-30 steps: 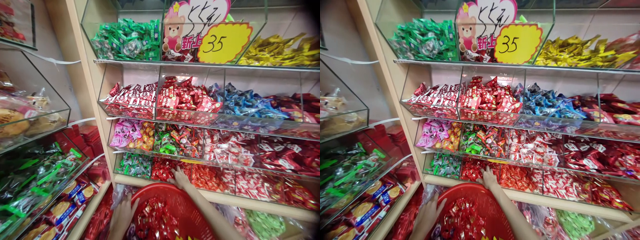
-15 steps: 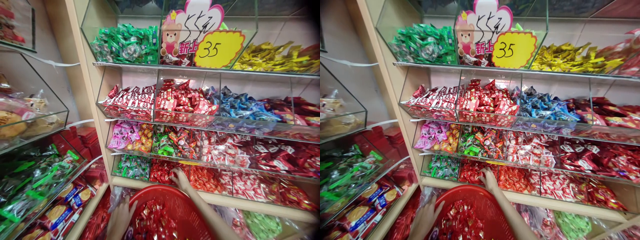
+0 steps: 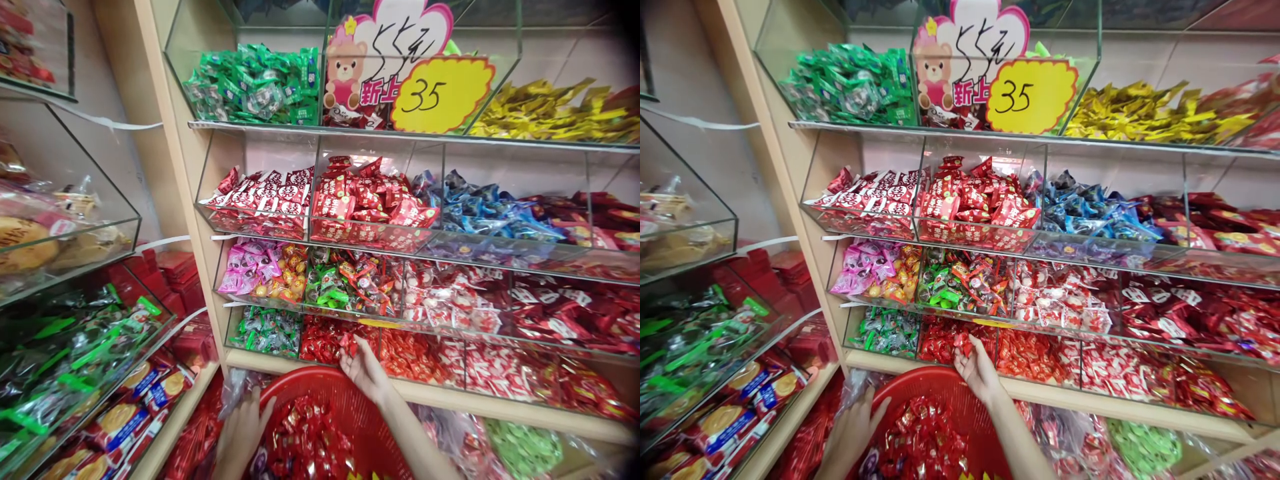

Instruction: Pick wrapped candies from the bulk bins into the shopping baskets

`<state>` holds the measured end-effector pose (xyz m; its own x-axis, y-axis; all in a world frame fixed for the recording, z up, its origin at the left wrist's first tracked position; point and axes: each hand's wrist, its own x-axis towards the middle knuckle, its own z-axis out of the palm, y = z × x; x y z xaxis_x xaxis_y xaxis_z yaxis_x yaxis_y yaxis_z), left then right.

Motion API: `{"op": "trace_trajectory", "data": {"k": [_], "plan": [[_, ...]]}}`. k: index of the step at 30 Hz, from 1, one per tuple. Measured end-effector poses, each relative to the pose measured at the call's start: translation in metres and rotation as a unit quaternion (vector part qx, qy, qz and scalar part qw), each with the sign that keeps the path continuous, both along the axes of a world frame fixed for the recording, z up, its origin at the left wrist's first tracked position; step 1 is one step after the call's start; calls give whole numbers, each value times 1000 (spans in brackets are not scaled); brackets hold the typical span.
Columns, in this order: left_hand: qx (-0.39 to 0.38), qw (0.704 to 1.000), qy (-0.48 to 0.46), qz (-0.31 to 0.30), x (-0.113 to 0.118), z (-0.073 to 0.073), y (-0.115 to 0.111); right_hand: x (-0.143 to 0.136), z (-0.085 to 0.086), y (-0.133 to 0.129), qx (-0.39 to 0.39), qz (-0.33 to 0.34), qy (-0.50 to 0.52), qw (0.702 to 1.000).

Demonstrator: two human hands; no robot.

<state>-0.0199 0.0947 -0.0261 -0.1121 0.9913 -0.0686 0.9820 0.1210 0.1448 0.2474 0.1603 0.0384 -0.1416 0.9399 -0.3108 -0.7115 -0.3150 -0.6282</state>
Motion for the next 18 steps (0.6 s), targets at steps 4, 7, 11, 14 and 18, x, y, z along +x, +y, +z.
{"op": "trace_trajectory", "data": {"k": [4,7,11,14,18], "plan": [[3,1000,6,-4,1,4,-1,-9,-2,-28,-30,30,96,994],[11,1000,14,-9,3,6,-2,-16,-4,-41,-44,54,132,989],[12,999,38,-7,5,8,-3,-26,-6,-51,-101,82,180,975],[12,999,43,-6,4,8,-3,-33,-12,-56,-129,80,170,974],[25,999,45,-16,3,8,-3,-43,-26,-61,-140,93,88,982]]}}
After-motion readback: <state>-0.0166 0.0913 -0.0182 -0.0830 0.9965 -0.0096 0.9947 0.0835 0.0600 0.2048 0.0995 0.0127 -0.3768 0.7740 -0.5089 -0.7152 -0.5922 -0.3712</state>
